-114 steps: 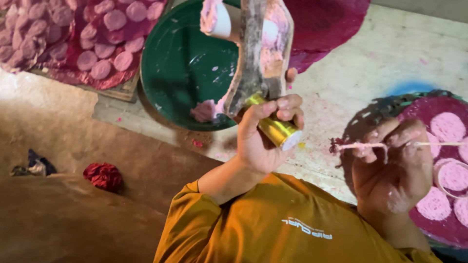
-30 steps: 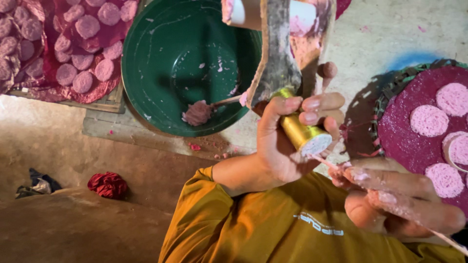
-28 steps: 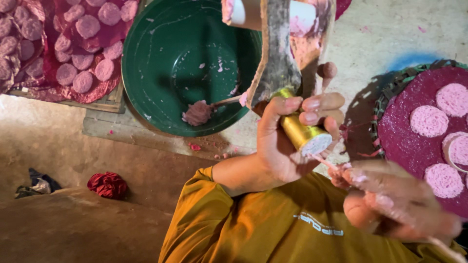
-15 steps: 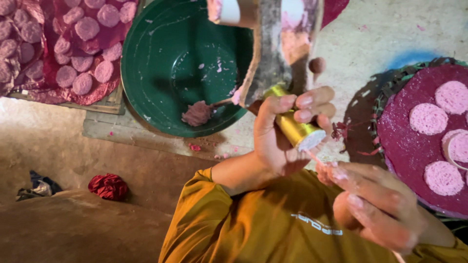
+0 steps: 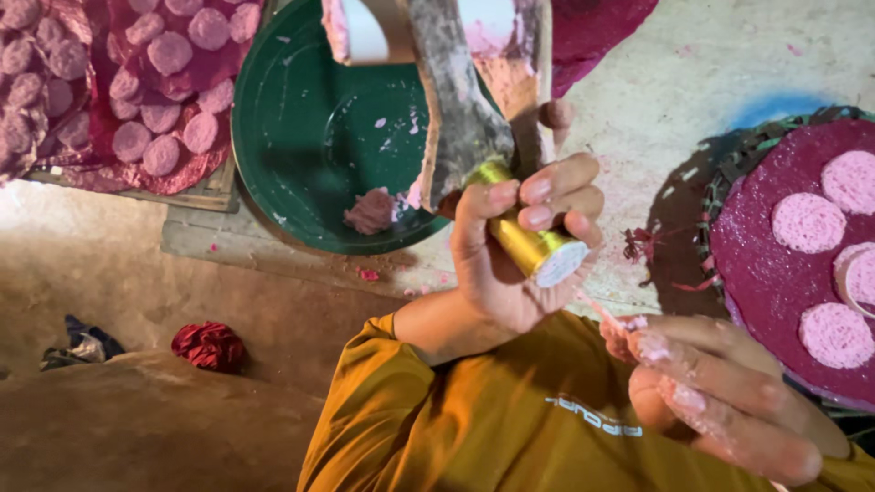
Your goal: The person prepares pink round cookies by applying pink dough using a wooden tool and a thin stick, then places them onto a large round tray for drying.
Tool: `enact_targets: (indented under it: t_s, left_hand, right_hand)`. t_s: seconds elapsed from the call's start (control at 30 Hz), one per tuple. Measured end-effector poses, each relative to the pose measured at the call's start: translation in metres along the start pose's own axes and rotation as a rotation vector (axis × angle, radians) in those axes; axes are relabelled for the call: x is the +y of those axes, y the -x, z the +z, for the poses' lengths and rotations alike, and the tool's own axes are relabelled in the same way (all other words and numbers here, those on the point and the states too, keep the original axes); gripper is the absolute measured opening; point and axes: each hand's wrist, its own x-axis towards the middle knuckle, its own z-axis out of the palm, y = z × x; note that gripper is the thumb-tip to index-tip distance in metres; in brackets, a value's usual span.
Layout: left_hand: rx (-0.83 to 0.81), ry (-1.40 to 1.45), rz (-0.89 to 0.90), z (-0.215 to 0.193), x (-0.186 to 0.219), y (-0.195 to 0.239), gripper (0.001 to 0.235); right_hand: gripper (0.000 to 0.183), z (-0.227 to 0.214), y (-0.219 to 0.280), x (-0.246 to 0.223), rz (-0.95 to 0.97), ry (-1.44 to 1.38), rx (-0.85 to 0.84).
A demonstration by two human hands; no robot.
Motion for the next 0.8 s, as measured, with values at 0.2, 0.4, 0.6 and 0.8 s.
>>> enact_targets:
  t_s: [0.2,0.4,0.6,0.8]
  left_hand:
    - [-0.056,-0.043,0.002,0.0,-0.003,0.004,0.037]
    - [-0.036,-0.045,-0.011,0.001,-0.002,0.003,0.037]
    - [-0.022,-0.082,-0.013,0.001,-0.002,0.003,0.036]
    - [0.012,-0.073,-0.02,-0.001,-0.002,0.002,0.032]
  right_hand:
    - [0.03,-0.039,0.008,0.005,0.031,-0.111,-0.376]
    - [0.031,-0.048,0.031,0.01,0.026,-0.126,-0.36]
    - [0.036,-0.042,0.023,0.007,0.0,-0.08,-0.332]
    - [0.037,-0.043,0.032,0.004,0.108,-0.123,-0.292]
